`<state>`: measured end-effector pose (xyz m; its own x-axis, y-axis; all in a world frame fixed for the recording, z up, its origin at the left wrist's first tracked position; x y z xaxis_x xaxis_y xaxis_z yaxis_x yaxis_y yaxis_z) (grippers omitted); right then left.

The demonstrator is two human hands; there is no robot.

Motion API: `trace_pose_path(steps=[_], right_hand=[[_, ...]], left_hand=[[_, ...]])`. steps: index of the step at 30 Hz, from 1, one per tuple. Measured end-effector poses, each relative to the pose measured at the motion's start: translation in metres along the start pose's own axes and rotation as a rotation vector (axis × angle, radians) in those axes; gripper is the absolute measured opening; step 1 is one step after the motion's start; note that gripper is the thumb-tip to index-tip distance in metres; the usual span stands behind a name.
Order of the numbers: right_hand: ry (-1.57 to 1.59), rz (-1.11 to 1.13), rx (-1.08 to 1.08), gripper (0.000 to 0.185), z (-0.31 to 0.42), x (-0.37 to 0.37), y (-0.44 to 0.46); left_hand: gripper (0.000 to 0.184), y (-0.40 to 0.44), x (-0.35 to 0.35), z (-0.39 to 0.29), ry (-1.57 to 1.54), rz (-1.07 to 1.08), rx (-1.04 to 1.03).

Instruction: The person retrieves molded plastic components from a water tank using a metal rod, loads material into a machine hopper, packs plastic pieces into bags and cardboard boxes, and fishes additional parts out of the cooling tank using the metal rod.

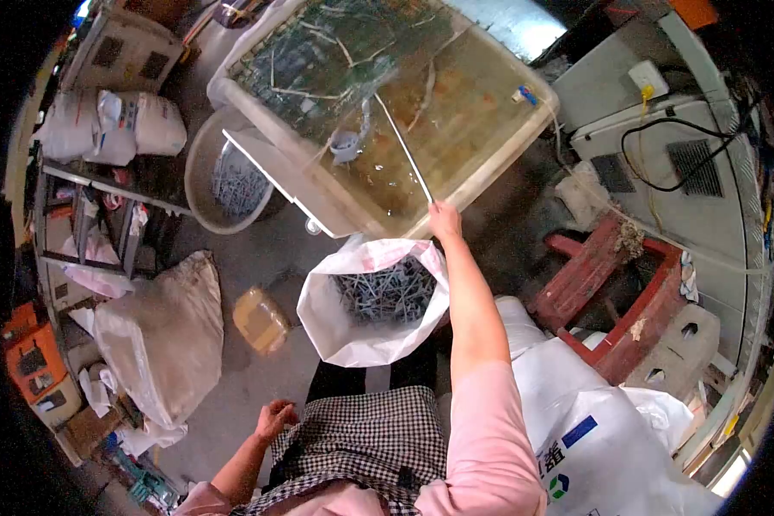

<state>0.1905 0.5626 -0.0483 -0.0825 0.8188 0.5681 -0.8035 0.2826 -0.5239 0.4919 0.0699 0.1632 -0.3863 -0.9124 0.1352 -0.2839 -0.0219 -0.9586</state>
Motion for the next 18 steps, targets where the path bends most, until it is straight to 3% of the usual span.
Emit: trace_pose_path(steps=[2, 4, 9, 13, 18], right_hand=[[0.030, -0.109, 0.065, 0.027, 0.015, 0.006, 0.002], [-0.005, -0.069, -0.011, 0.025, 0.010, 0.024, -0.015], [-0.107, -0.121, 0.029, 0.029, -0.037, 0.096, -0.131], [-0.175, -0.030, -0.185, 0.028, -0.035, 0.153, -0.232], [-0.325, 0.018, -0.098, 0.031, -0.008, 0.166, -0.258]], left_hand=[[0.023, 0.000, -0.001, 0.006, -0.009, -0.010, -0.048], [0.024, -0.002, -0.001, 0.006, 0.009, 0.006, -0.030], [0.023, 0.004, 0.001, 0.010, 0.071, 0.063, -0.036], [0.023, 0.003, -0.004, -0.009, 0.072, 0.079, -0.056], [0.022, 0.005, -0.007, -0.024, 0.128, 0.088, -0.093]])
Point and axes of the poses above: each hand's wrist, its own y-axis towards the middle knuckle, its own x-axis out of the back of the hand, z = x × y, the point moved 7 cm from there along y, towards the middle knuckle, and after that the axes turned 4 degrees about z, right-handed, at the moved point
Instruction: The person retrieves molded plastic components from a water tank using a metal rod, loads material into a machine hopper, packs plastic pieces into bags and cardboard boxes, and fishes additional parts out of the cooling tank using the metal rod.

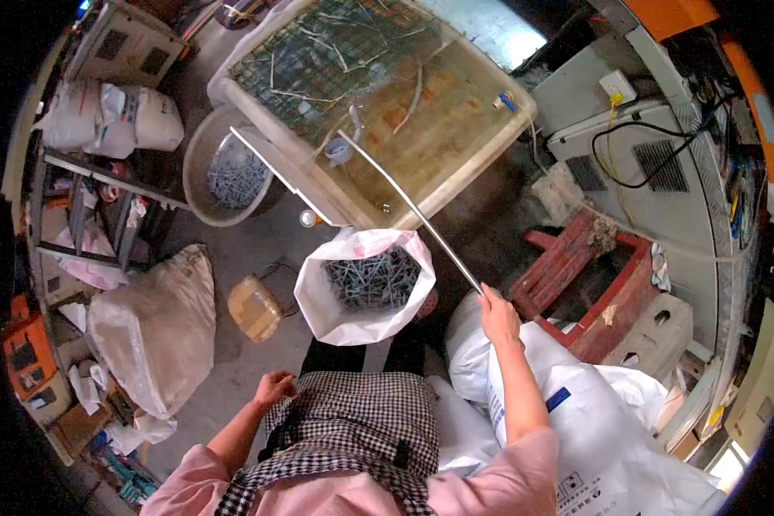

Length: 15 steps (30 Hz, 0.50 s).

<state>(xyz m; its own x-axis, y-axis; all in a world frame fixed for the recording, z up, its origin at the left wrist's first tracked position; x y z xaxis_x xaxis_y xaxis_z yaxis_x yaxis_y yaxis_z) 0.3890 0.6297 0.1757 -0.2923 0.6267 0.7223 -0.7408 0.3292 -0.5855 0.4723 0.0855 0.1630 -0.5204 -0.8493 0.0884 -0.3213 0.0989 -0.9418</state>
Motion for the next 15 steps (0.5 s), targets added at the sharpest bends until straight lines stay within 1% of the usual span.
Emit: trace_pose_path(steps=[1, 3, 5, 6, 10, 11, 15], right_hand=[[-0.083, 0.021, 0.048, 0.033, 0.010, 0.002, 0.002], [-0.203, 0.050, 0.074, 0.032, 0.023, 0.009, 0.010], [-0.305, 0.003, 0.098, 0.031, 0.039, 0.027, 0.010], [-0.319, 0.001, 0.086, 0.031, 0.044, 0.037, 0.009], [-0.379, -0.006, 0.030, 0.032, 0.049, 0.051, 0.001], [-0.385, -0.007, 0.029, 0.032, 0.049, 0.050, 0.000], [-0.370, 0.037, -0.034, 0.032, 0.038, 0.019, 0.014]], left_hand=[[0.022, -0.001, 0.001, 0.000, 0.004, -0.003, 0.002], [0.022, -0.004, 0.001, 0.004, -0.154, 0.003, 0.026], [0.023, -0.011, 0.005, -0.004, -0.112, -0.003, 0.022], [0.023, -0.013, 0.007, -0.008, -0.075, -0.005, 0.016], [0.023, -0.008, 0.013, 0.014, -0.069, 0.000, -0.030], [0.023, -0.005, 0.014, 0.023, -0.062, -0.004, -0.003], [0.021, -0.010, 0.007, 0.015, -0.074, -0.017, 0.043]])
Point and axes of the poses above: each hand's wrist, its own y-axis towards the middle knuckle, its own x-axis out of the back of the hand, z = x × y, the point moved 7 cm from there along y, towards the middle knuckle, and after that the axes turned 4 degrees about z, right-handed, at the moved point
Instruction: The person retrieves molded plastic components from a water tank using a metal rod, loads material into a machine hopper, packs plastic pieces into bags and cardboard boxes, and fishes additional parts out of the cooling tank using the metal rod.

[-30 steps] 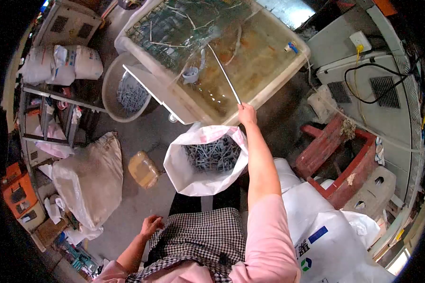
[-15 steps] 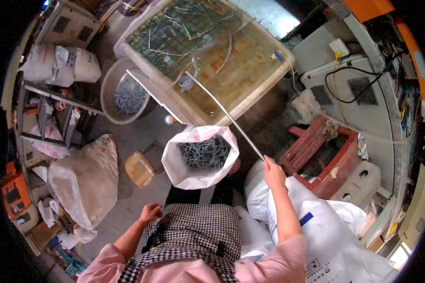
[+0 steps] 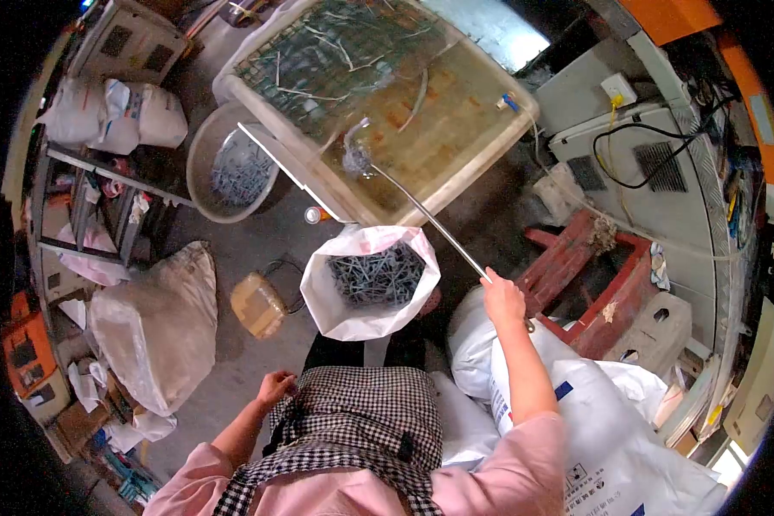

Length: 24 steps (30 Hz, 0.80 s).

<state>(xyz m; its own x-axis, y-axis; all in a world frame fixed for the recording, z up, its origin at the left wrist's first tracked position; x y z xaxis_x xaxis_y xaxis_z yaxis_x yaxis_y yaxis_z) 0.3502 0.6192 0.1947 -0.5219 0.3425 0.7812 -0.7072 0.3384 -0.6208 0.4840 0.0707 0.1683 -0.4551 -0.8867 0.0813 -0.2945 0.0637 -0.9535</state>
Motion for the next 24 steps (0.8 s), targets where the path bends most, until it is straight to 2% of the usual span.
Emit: trace_pose_path(steps=[6, 8, 12, 13, 17, 21, 24], right_hand=[[0.402, 0.063, -0.023, 0.032, 0.017, -0.075, 0.047], [0.460, 0.137, -0.123, 0.033, 0.028, -0.096, 0.064], [0.575, 0.066, -0.087, 0.032, 0.051, -0.135, 0.108], [0.619, 0.089, -0.053, 0.031, 0.062, -0.138, 0.118], [0.682, 0.114, -0.058, 0.029, 0.101, -0.147, 0.163], [0.714, 0.042, 0.019, 0.027, 0.135, -0.142, 0.203], [0.769, -0.063, 0.076, 0.025, 0.131, -0.126, 0.194]], left_hand=[[0.022, 0.009, 0.001, 0.004, 0.015, 0.013, -0.021], [0.022, 0.012, 0.004, 0.010, 0.006, 0.010, -0.023], [0.023, 0.017, 0.014, 0.027, 0.008, -0.020, 0.031], [0.023, 0.009, 0.013, 0.013, -0.049, -0.033, 0.053], [0.024, 0.015, 0.020, 0.032, -0.013, -0.042, 0.050], [0.025, 0.014, 0.016, 0.020, -0.075, -0.004, 0.115], [0.024, 0.017, 0.020, 0.019, 0.008, -0.018, 0.055]])
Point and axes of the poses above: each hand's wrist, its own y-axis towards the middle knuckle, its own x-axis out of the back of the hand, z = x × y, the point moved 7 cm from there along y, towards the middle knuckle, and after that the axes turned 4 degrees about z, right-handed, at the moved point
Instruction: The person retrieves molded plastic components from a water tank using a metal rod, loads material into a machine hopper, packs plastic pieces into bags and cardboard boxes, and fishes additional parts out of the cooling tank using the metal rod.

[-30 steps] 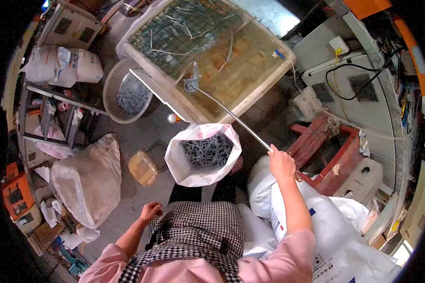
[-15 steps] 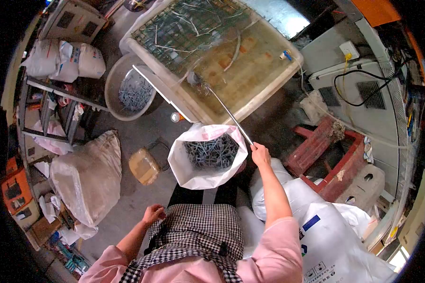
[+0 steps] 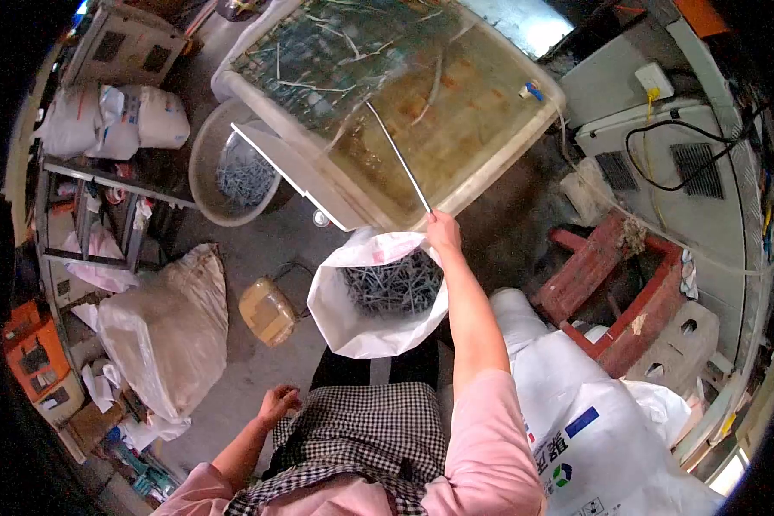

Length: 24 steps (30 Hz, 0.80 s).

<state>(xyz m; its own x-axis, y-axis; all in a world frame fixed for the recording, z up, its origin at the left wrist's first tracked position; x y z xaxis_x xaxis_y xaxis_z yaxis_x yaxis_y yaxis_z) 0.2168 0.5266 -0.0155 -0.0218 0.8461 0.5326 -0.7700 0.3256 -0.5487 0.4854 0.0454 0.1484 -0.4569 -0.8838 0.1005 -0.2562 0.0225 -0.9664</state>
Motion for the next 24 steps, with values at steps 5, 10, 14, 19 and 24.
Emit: trace_pose_path(steps=[5, 10, 14, 19, 24], right_hand=[[0.024, -0.082, -0.062, 0.030, -0.058, 0.055, -0.071], [0.038, -0.174, -0.168, 0.032, -0.089, 0.086, -0.097], [0.046, -0.232, -0.092, 0.033, -0.092, 0.082, -0.069], [0.080, -0.244, -0.028, 0.033, -0.099, 0.076, -0.049], [0.004, -0.282, 0.046, 0.033, -0.096, 0.073, -0.015]], left_hand=[[0.024, 0.008, -0.003, -0.023, 0.094, 0.022, -0.086], [0.022, 0.012, -0.012, -0.029, 0.021, 0.061, -0.076], [0.021, 0.011, -0.019, -0.032, -0.023, 0.071, -0.027], [0.022, 0.013, -0.024, -0.029, -0.013, 0.082, -0.017], [0.023, 0.016, -0.028, -0.026, -0.036, 0.090, 0.007]])
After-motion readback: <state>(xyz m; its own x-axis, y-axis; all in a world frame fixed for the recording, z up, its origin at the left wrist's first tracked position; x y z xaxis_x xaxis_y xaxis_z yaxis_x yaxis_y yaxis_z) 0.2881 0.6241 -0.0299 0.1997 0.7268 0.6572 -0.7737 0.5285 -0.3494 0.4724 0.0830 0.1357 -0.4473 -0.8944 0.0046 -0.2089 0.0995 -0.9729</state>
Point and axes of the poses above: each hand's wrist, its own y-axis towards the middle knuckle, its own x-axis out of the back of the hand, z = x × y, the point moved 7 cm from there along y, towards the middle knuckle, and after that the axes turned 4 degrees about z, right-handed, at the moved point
